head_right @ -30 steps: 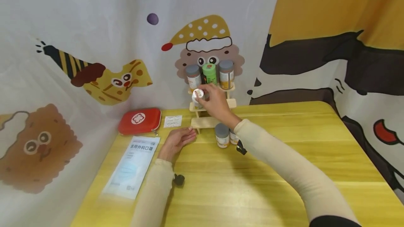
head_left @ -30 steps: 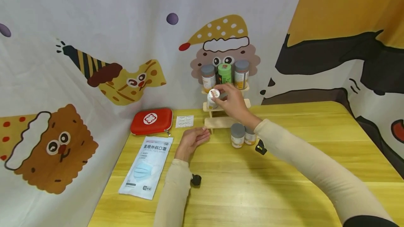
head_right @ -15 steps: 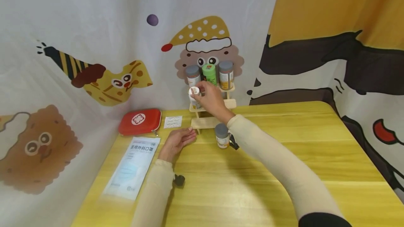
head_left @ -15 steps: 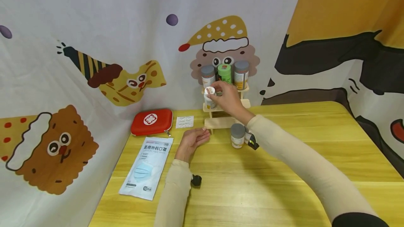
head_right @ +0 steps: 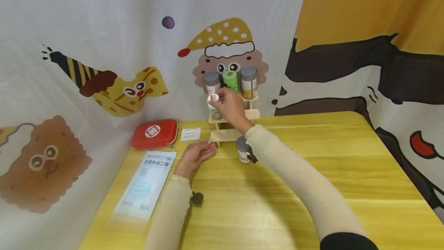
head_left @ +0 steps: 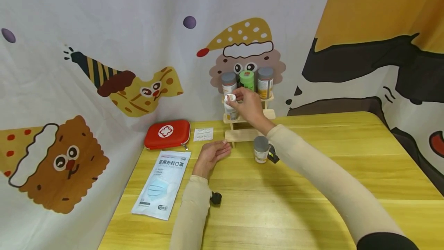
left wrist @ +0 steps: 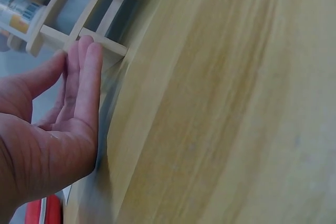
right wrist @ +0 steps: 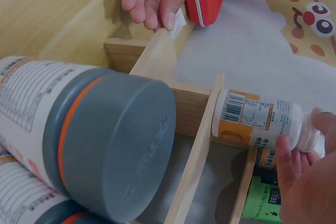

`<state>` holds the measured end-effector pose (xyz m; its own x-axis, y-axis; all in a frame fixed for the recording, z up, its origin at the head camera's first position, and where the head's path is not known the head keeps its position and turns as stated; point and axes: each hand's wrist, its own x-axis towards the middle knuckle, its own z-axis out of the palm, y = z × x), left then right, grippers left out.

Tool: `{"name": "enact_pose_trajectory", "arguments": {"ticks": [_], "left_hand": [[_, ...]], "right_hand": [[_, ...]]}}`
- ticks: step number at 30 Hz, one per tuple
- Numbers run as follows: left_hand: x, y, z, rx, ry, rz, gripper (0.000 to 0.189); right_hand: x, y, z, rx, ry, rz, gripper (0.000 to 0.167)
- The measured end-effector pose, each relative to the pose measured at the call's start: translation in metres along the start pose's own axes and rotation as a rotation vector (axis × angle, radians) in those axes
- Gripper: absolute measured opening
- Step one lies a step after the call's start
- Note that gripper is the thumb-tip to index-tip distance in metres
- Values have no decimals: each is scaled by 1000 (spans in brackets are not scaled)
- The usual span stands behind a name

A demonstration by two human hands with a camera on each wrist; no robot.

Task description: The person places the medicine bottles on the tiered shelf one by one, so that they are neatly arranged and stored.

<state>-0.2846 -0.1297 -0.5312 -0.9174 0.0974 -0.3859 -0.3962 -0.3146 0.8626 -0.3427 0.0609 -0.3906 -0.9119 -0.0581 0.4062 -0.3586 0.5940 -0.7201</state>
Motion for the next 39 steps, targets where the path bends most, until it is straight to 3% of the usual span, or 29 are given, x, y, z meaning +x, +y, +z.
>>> {"name": "enact_pose_trajectory", "arguments": {"ticks": [7,17,28,39], "left_hand": [[0,-1,2,-8,0,-2,31],[-1,0,5,-4,-3,-4,33],[-1,2,4,15,-4,18,34],[-6,2,3,13,-2,11,34]], "right_hand": [[1,-1,3,7,-14,30,42],[-2,2,3,35,7,11,47],[-18,14,-12,57,-9,-70,49],[-39,33,-32,110,-53,-50,53]]}}
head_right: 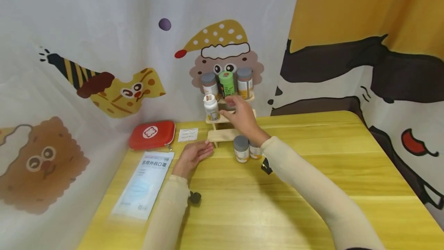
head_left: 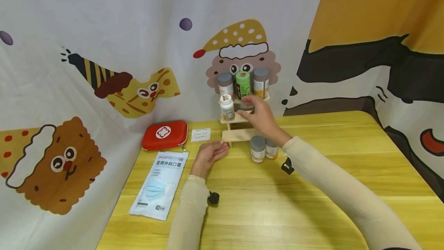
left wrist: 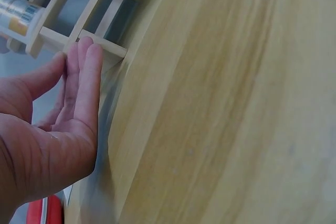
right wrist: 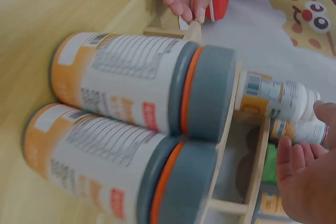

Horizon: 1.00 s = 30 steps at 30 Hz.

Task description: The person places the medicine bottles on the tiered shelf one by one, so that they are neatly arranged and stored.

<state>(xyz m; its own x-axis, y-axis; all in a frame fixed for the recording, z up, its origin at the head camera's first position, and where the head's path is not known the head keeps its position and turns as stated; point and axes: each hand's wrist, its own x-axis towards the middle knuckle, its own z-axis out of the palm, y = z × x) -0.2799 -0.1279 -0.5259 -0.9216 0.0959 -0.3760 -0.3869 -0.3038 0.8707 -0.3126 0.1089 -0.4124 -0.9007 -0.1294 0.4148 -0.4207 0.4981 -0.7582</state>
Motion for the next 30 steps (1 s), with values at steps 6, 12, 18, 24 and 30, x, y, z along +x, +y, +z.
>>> {"name": "enact_pose_trajectory", "arguments": {"ticks": [6,12,18,24,30], "left_hand": [[2,-2,0,-8,-5,15,34],[4,-2,-1,-7,-13,30,36],[5,-1,-5,-30,-4,16,35],[4,-2,-5,-23,-10,12,36],[4,-5,-3,-15,-16,8,38]], "right_hand": [[-13,14,-15,-13,22,2,50],[-30,31,-25,14,10,29,47],[-42,49,-33,134,-86,93,49],[-56,62,-42,201,-195,160,52],[-73,72,-51,265,-262,200,53]]}}
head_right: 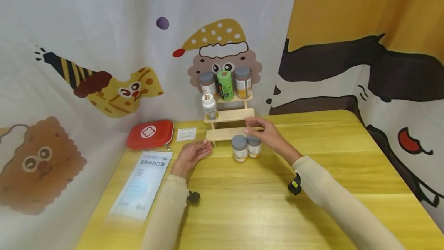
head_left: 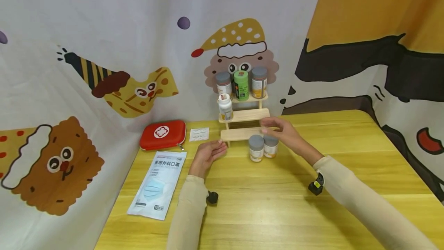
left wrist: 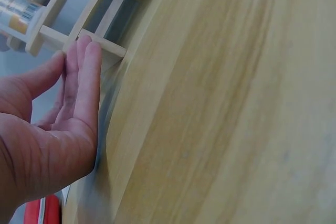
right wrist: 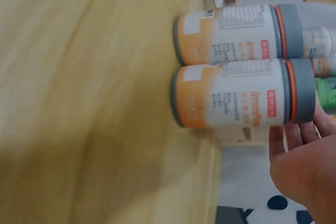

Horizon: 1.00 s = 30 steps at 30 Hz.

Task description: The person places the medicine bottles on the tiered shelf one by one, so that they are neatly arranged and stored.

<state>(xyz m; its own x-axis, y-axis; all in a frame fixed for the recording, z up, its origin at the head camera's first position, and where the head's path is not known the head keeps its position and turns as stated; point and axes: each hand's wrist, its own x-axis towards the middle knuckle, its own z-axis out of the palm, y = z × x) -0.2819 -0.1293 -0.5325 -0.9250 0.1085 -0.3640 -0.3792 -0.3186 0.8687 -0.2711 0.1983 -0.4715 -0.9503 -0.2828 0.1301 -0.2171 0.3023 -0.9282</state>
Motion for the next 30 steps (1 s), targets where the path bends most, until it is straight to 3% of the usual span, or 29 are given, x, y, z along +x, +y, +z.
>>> {"name": "enact_pose_trajectory", "arguments": {"ticks": [15,30], "left_hand": [[3,2,-1,-4,-9,1,34],[3,1,-2,-10,-14,-6,33]], "right_hand": [[-18,34,-14,57,-170,30,65],[-18,41,-20,37,-156,32,60]]}}
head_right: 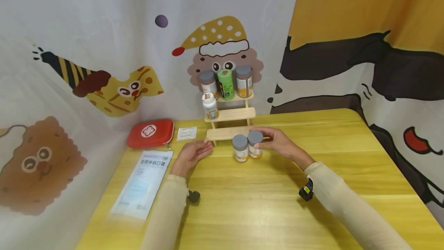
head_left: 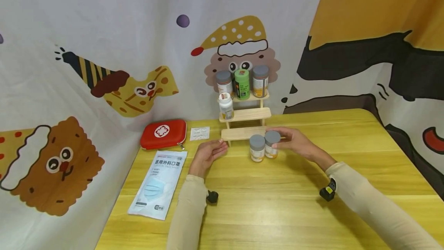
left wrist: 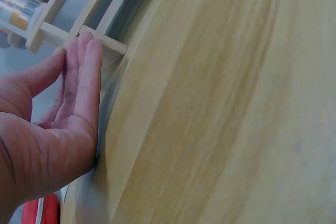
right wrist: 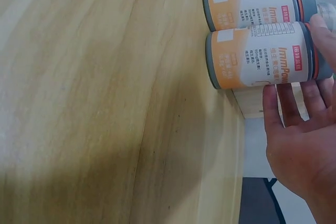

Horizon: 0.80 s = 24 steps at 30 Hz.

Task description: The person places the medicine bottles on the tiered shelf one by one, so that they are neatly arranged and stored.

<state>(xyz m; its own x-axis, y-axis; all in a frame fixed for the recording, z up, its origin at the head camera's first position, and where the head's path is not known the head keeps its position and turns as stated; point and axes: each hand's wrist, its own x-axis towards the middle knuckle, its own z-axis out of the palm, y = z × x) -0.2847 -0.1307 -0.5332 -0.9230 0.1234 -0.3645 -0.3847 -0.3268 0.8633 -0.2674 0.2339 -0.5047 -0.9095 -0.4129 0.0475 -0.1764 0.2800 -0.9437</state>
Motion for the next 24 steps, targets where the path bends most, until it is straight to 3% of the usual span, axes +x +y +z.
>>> {"name": "enact_pose_trajectory", "arguments": {"ticks": [13,24], "left_hand": [[-1,-2,1,-7,-9,4,35],[0,-1,0,4,-2,14,36]], "right_hand": [[-3,-8,-7,-92,18,-31,59],[-3,-34,-22,-174,12,-3,62]]}}
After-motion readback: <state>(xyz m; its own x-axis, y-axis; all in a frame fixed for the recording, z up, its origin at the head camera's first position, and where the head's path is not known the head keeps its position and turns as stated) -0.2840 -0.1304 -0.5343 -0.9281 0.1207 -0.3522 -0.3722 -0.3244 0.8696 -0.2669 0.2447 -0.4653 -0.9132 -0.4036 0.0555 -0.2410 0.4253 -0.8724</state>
